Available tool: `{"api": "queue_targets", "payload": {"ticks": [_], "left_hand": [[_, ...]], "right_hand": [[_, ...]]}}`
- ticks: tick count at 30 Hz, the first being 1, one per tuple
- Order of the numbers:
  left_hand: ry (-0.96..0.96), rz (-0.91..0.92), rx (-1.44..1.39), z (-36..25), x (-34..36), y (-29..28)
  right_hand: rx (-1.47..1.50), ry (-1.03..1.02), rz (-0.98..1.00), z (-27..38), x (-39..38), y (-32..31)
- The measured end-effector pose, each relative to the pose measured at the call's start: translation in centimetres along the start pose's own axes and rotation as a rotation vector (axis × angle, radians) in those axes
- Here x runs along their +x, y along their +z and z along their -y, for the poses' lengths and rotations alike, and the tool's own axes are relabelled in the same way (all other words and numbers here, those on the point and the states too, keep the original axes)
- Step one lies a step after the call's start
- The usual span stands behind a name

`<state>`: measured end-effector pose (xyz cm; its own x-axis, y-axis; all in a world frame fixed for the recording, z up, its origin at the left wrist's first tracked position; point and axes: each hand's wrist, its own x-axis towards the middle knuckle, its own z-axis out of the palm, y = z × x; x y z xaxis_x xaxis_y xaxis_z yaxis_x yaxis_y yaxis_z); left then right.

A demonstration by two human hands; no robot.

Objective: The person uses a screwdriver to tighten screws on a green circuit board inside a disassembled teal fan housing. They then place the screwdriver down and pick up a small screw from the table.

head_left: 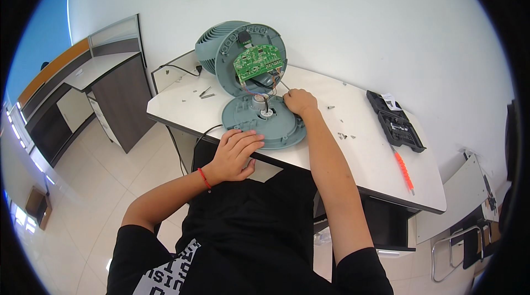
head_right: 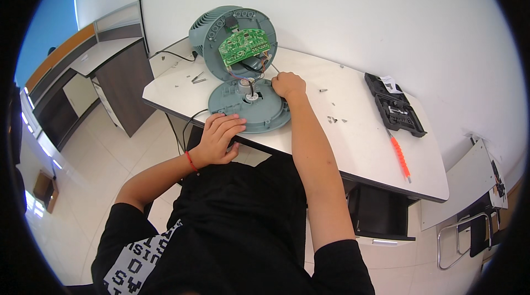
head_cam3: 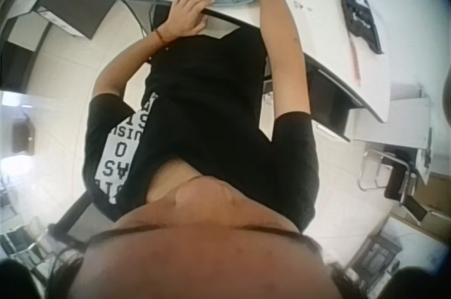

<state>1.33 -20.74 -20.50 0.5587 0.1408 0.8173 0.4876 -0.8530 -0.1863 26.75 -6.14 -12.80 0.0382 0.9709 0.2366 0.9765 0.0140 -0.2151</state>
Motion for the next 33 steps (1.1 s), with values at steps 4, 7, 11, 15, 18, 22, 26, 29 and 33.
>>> {"api": "queue_targets", "payload": {"ticks": [4,7,11,15,18,22,26,29,33], "left_hand": [[-0.003,0.009,-0.001,0.07,-0.01,-0.04],[-0.015,0.013,0.003,0.05,-0.16,-0.05],[-0.009,0.008,0.005,0.0,-0.2,0.1],[-0.007,0.013,0.004,0.3,0.01,-0.06],[-0.003,0.014,-0.009,-0.11,-0.15,0.02],[-0.018,0.031,0.0,-0.03,-0.11,-0.06],[-0.018,0.025,0.001,0.07,-0.14,-0.11],[-0.012,0.017,-0.005,0.11,-0.19,0.02],[-0.007,0.003,-0.004,0.01,-0.17,0.01]], "right_hand": [[0.0,-0.001,0.004,0.02,-0.03,-0.08],[0.006,0.001,0.013,0.28,0.05,-0.15],[-0.002,-0.004,0.007,-0.08,0.05,0.01],[-0.011,-0.009,-0.005,-0.26,0.0,0.16],[-0.007,-0.011,0.008,-0.29,0.0,-0.02],[0.0,-0.006,-0.001,0.0,0.0,-0.03],[0.003,0.003,0.008,0.1,0.07,0.01],[-0.003,0.004,0.014,0.09,0.03,-0.05],[-0.008,0.006,0.012,0.1,-0.13,-0.17]]}}
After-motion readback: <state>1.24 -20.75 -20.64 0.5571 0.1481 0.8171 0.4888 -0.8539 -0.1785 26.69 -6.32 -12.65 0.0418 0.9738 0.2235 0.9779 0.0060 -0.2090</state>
